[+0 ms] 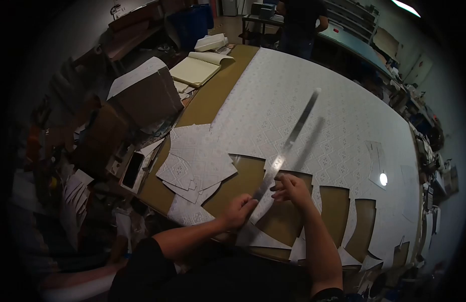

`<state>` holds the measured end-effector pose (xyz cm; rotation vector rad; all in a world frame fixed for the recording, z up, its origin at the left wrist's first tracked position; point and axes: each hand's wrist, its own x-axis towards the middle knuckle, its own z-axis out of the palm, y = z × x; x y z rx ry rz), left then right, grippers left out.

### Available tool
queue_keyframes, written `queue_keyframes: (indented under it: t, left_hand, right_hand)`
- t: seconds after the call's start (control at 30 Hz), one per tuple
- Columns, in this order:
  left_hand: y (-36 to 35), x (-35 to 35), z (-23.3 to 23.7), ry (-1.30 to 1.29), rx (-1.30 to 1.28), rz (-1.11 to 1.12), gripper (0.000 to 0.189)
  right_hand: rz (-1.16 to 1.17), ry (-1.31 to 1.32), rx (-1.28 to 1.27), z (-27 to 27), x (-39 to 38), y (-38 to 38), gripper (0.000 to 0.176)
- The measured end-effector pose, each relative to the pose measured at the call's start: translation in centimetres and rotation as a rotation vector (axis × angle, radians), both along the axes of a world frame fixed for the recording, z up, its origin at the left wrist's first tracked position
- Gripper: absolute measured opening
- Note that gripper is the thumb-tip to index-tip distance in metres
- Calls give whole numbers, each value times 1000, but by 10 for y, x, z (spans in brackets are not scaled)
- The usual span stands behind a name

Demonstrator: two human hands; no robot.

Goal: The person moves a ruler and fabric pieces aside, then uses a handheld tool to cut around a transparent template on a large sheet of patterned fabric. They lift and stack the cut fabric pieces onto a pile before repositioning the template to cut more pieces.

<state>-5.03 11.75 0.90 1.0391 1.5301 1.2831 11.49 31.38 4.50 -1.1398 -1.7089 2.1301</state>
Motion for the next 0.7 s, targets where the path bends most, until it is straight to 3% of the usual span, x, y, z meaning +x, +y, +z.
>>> queue_keyframes:
  t: [0.07,0.1,0.17,0.2,0.27,0.43,0.5,0.57,0.7]
  left_hand:
    - [15,-72,6,101,-35,45,36]
    - [24,-110,-1,204,-42,72,38]
    - [39,-175,-1,286,-66,143,42]
    - [42,-199,6,266,-88,187,43]
    - [50,-242,4,397,-132,228,45]
    - [80,-321,-41,485,-136,297,47]
    - [95,-342,-41,514,-134,314,46]
    - [116,-363,-36,588,-290,268,52]
    - [156,-388,-39,782,-150,410,54]
  right_hand:
    - [-220,-3,332,-31,-6,-17,33]
    - [-238,-18,338,-43,-2,-30,33]
    - [-316,-299,907,-62,9,-57,25]
    - [-328,-314,907,-65,15,-69,25]
    - [-269,-477,1215,-68,25,-89,23]
    - [-356,-548,1206,-79,22,-112,29]
    - [-379,-578,1211,-78,13,-118,32]
    - [-367,-660,1264,-80,8,-118,33]
    - [-379,-651,1250,-85,11,-117,34]
